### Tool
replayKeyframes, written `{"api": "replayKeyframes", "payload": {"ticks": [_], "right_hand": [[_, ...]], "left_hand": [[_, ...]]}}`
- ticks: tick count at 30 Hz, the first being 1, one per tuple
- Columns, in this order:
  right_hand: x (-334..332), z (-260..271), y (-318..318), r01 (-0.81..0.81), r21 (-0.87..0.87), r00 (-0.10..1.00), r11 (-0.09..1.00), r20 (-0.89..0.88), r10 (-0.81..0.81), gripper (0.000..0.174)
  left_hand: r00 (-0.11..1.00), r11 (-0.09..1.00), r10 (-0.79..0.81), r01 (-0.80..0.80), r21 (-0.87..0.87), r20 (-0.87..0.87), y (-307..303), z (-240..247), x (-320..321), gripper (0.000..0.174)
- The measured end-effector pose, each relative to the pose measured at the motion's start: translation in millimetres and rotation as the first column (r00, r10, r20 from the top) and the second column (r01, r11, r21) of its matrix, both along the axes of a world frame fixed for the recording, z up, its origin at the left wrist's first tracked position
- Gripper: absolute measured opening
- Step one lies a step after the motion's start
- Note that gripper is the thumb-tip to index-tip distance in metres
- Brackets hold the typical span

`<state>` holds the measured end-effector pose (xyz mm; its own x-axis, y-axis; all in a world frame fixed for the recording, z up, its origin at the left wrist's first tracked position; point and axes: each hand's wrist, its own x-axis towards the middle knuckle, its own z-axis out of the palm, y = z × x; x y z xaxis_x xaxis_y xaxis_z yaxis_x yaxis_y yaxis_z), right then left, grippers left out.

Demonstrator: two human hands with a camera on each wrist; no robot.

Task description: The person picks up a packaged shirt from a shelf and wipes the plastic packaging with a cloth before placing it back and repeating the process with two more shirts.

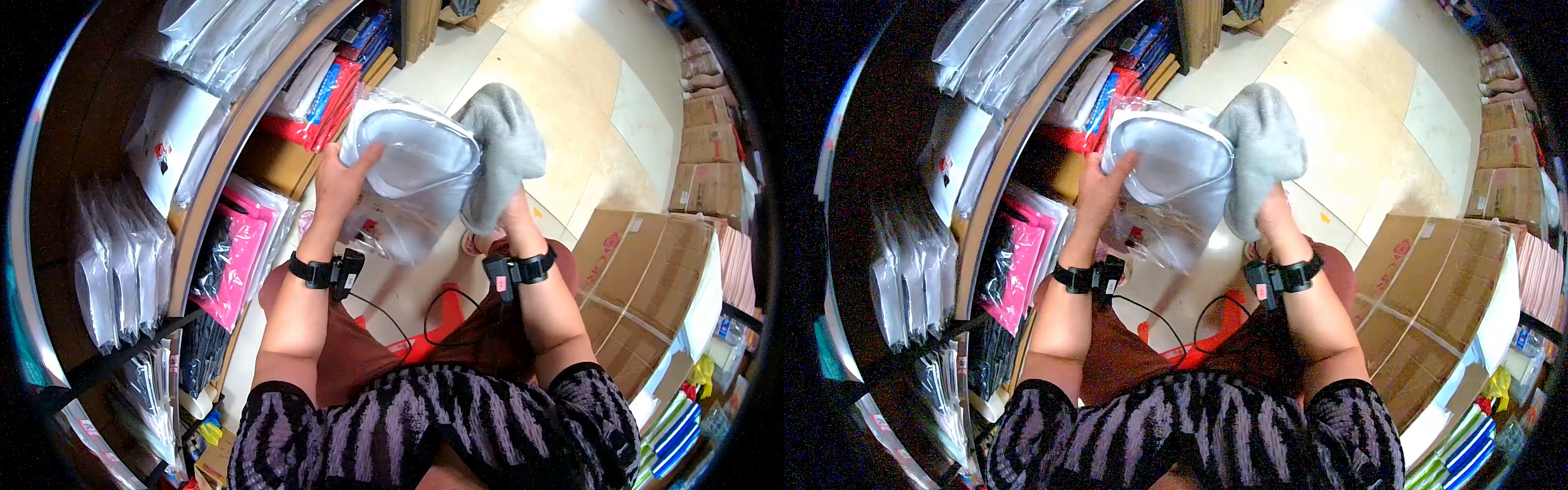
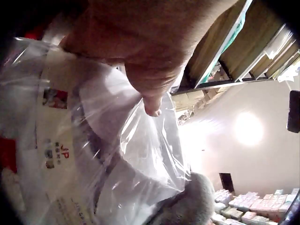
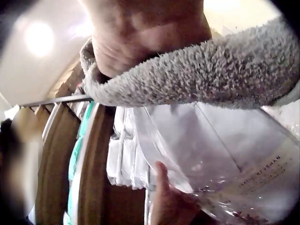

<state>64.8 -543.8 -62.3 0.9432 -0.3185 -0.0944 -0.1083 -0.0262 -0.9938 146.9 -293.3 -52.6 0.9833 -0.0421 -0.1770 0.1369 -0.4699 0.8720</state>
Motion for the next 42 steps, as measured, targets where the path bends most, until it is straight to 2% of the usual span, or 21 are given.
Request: {"api": "replayKeyframes", "payload": {"ticks": [1, 2, 3, 5, 6, 7, 10, 14, 16, 19, 20, 21, 22, 23, 24, 27, 31, 35, 38, 39, 42], "right_hand": [[1.4, -12.8, -4.2, -0.001, -0.488, 0.998, 0.873, 0.049, 0.028, 0.046], [0.9, -23.9, -10.2, 0.029, -0.852, 0.994, 0.523, 0.079, 0.074, 0.047], [2.2, -3.2, -1.2, 0.102, -0.487, 0.994, 0.867, 0.011, -0.111, 0.041], [5.9, 20.3, -3.9, 0.145, -0.38, 0.989, 0.914, 0.04, -0.14, 0.036], [8.6, 24.3, -5.9, 0.164, -0.324, 0.987, 0.932, 0.055, -0.154, 0.034], [11.8, 6.8, -13.9, 0.185, -0.468, 0.979, 0.864, 0.163, -0.121, 0.029], [8.7, 8.6, -15.1, 0.181, -0.46, 0.983, 0.869, 0.1, -0.152, 0.029], [13.3, 9.7, -11.5, 0.286, -0.018, 0.958, 0.958, 0.021, -0.285, 0.029], [18.1, 7.6, -11.1, 0.385, 0.276, 0.923, 0.881, -0.125, -0.364, 0.03], [16.9, 16.7, -10.7, 0.445, 0.499, 0.861, 0.744, -0.009, -0.509, 0.032], [15.3, 15.3, -14.7, 0.391, 0.234, 0.893, 0.89, 0.138, -0.429, 0.033], [12.8, 13.7, -20.2, 0.331, -0.064, 0.918, 0.941, 0.253, -0.306, 0.033], [10.7, 11.3, -22.8, 0.271, -0.361, 0.934, 0.892, 0.324, -0.152, 0.034], [5.8, 7.2, -20.8, 0.194, -0.497, 0.966, 0.846, 0.248, -0.076, 0.037], [6.8, -4.7, -15.0, 0.182, -0.752, 0.97, 0.633, 0.241, 0.009, 0.038], [11.5, -0.6, 32.5, 0.025, -0.603, 0.985, 0.797, 0.152, 0.084, 0.046], [5.8, -13.5, 60.4, -0.136, -0.765, 0.916, 0.63, 0.145, 0.374, 0.053], [-12.3, -17.1, 70.1, -0.214, -0.904, 0.751, 0.369, 0.089, 0.654, 0.047], [-26.7, 5.5, 84.2, -0.312, -0.881, 0.738, 0.355, 0.01, 0.675, 0.045], [-28.8, 3.2, 87.4, -0.215, -0.895, 0.719, 0.39, 0.125, 0.683, 0.045], [-26.7, 4.0, 88.7, -0.174, -0.903, 0.771, 0.393, 0.123, 0.625, 0.042]], "left_hand": [[0.993, 0.996, -0.075, 0.071, -0.052, -0.092, -5.3, 19.3, -5.7, 0.066], [0.987, 0.987, -0.129, 0.118, -0.11, -0.099, -5.7, 17.8, -8.9, 0.065], [0.977, 0.972, -0.184, 0.165, -0.167, -0.104, -5.6, 13.8, -10.9, 0.065], [0.946, 0.895, -0.315, 0.27, -0.354, -0.075, -5.9, 10.5, -13.5, 0.065], [0.908, 0.868, -0.384, 0.293, -0.4, -0.168, -5.0, 16.5, -13.7, 0.065], [0.856, 0.84, -0.45, 0.309, -0.447, -0.255, -1.5, 23.4, -13.9, 0.065], [0.784, 0.806, -0.489, 0.239, -0.541, -0.383, -2.6, 34.4, -21.5, 0.058], [0.777, 0.744, -0.507, 0.177, -0.645, -0.372, -2.6, 16.3, -20.6, 0.053], [0.785, 0.734, -0.503, 0.168, -0.658, -0.362, 0.4, 11.9, -16.7, 0.051], [0.853, 0.719, -0.415, 0.095, -0.688, -0.316, 2.8, 9.2, -14.6, 0.05], [0.872, 0.707, -0.381, 0.06, -0.704, -0.309, 1.9, 9.2, -13.7, 0.049], [0.888, 0.693, -0.347, 0.025, -0.72, -0.302, -0.4, 11.9, -13.6, 0.048], [0.882, 0.687, -0.354, 0.018, -0.726, -0.313, -3.1, 14.6, -14.9, 0.049], [0.875, 0.681, -0.36, 0.01, -0.732, -0.323, -6.8, 17.2, -17.5, 0.049], [0.868, 0.675, -0.368, 0.002, -0.738, -0.335, -11.4, 18.9, -20.1, 0.049], [0.839, 0.707, -0.49, 0.224, -0.671, -0.236, -26.2, 0.7, -28.7, 0.059], [0.903, 0.625, -0.35, 0.028, -0.78, -0.248, -38.9, -7.8, -34.6, 0.067], [0.9, 0.507, -0.306, -0.122, -0.853, -0.311, -29.2, -4.6, -17.0, 0.069], [0.868, 0.438, -0.297, -0.245, -0.865, -0.397, -19.5, 17.6, -15.4, 0.066], [0.835, 0.339, -0.34, -0.321, -0.884, -0.433, -19.8, 16.6, -14.9, 0.07], [0.853, 0.321, -0.275, -0.354, -0.879, -0.444, -10.3, 4.9, -1.0, 0.071]]}}
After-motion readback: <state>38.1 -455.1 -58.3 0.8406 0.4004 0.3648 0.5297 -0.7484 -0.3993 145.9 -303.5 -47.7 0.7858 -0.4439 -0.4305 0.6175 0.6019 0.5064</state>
